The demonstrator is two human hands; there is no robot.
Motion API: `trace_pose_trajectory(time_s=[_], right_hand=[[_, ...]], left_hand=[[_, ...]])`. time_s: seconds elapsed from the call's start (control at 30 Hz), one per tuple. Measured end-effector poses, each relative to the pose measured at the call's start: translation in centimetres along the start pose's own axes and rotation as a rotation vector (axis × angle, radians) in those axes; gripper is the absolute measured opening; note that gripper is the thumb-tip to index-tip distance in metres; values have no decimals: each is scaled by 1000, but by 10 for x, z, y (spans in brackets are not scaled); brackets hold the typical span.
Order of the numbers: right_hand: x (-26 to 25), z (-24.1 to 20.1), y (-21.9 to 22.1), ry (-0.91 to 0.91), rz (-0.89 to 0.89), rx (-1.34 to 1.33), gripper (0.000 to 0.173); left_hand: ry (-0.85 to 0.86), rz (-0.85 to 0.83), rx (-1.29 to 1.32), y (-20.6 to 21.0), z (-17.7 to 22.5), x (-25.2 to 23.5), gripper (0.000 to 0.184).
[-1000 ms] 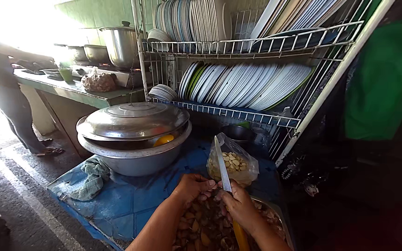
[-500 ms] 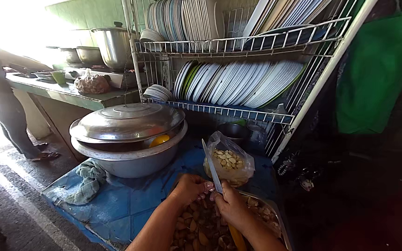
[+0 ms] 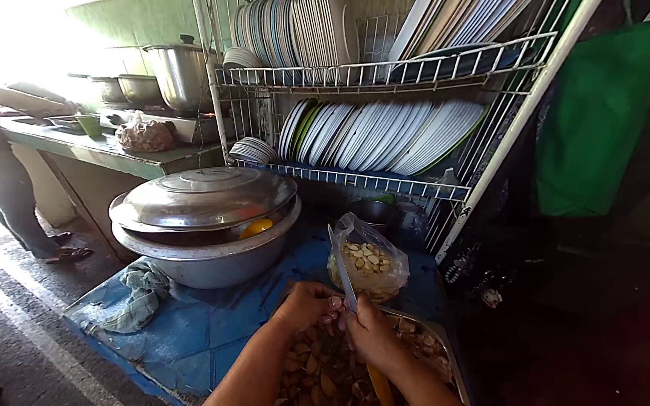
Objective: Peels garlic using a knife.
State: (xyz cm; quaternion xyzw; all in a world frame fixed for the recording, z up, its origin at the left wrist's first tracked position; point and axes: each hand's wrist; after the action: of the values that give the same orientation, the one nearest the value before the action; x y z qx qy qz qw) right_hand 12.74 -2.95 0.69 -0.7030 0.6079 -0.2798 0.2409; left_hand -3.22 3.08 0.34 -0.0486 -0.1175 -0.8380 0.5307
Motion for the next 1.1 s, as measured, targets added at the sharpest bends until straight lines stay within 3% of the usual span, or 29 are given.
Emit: trace_pose_trajectory(time_s=[0.13,0.43,0.53,0.87,0.97,1.1], right_hand=[[1,2,0,-3,-22,-56,28],[-2,3,1,-11,-21,-31,30],[-2,5,-1,25,5,-84,30],[-3,4,-1,30,28,-60,30],[-3,2,0,26,27,-26,31],[-3,3,1,19,37,-36,31]], left_hand=[[-43,22,95,-4,0,-1,10],[28,108,65,1,1,-1,12],[46,64,114,4,2,1,12],[-11,46,208,6,1,1,17],[-25,76,192,6,1,1,16],[-72,156,355,11,3,2,13]])
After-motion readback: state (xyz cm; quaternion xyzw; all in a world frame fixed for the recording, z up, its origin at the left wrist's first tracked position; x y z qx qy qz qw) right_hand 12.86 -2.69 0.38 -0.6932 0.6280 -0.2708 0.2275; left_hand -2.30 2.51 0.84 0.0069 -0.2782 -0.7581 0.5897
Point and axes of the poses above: each hand's wrist, its own x-axis away from the middle knuckle, its own y-axis out of the palm, z = x × y, and after that the axes turned 9 degrees about x, right-handed
